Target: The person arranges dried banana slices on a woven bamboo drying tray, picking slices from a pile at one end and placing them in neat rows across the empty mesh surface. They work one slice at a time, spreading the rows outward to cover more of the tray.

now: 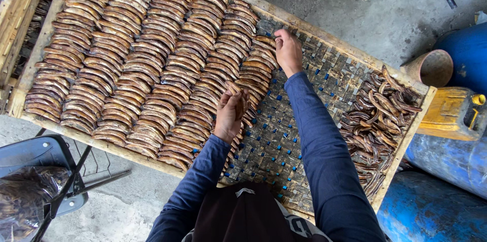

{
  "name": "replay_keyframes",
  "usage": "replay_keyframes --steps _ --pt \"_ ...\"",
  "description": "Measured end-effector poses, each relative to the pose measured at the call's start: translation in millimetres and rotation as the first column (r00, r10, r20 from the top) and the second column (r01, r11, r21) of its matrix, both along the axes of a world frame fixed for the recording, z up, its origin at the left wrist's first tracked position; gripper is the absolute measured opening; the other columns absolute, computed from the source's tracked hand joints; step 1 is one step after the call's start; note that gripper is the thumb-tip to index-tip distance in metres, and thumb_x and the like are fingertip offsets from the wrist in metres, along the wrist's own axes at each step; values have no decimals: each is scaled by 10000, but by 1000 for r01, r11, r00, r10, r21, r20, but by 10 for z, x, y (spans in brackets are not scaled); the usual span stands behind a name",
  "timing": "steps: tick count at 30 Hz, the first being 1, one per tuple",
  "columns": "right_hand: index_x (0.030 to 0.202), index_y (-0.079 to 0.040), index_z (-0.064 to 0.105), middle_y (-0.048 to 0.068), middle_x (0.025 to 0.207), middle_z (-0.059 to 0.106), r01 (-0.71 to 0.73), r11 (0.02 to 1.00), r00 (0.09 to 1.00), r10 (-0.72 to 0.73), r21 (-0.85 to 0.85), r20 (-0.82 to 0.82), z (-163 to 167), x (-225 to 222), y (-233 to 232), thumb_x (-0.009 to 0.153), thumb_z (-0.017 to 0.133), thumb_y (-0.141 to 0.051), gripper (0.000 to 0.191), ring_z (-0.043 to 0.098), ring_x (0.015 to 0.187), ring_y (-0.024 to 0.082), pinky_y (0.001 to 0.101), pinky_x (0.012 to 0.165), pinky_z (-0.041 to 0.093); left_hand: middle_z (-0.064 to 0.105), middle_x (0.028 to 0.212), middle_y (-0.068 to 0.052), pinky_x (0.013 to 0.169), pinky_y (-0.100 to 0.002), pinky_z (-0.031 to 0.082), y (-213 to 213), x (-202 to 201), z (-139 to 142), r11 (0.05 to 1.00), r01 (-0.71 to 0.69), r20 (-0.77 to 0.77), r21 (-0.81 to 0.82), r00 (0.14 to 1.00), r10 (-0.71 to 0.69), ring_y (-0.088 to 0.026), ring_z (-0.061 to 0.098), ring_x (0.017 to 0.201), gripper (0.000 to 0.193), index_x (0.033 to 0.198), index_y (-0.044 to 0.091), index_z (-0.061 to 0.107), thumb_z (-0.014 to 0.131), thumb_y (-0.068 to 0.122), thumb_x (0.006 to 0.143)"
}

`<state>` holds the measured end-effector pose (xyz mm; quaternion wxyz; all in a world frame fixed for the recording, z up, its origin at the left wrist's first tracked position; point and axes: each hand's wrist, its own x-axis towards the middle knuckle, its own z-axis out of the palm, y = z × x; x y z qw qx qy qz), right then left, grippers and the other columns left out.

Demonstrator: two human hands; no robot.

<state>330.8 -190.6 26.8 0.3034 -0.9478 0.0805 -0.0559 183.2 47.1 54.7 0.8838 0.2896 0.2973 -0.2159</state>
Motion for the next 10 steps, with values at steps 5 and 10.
replay_keyframes --steps 5,10 --pt "1164 -117 617 65 1082 720 20 978 999 -14 210 -31 199 -158 54 987 678 -104 188 691 939 161 310 799 598 757 1130 -72 962 -460 605 -42 30 95 998 -20 21 -56 1000 21 -210 737 1067 42 1013 129 627 620 95 989" --pt "1173 -164 663 31 1063 702 -241 744 895 419 623 -154 682 -808 479 979 750 -226 221 663 971 160 357 839 607 715 1176 -75 1021 -482 604 -85 32 -78 993 -77 -6 -84 997 77 -231 692 1143 32 1006 123 658 633 116 1025"
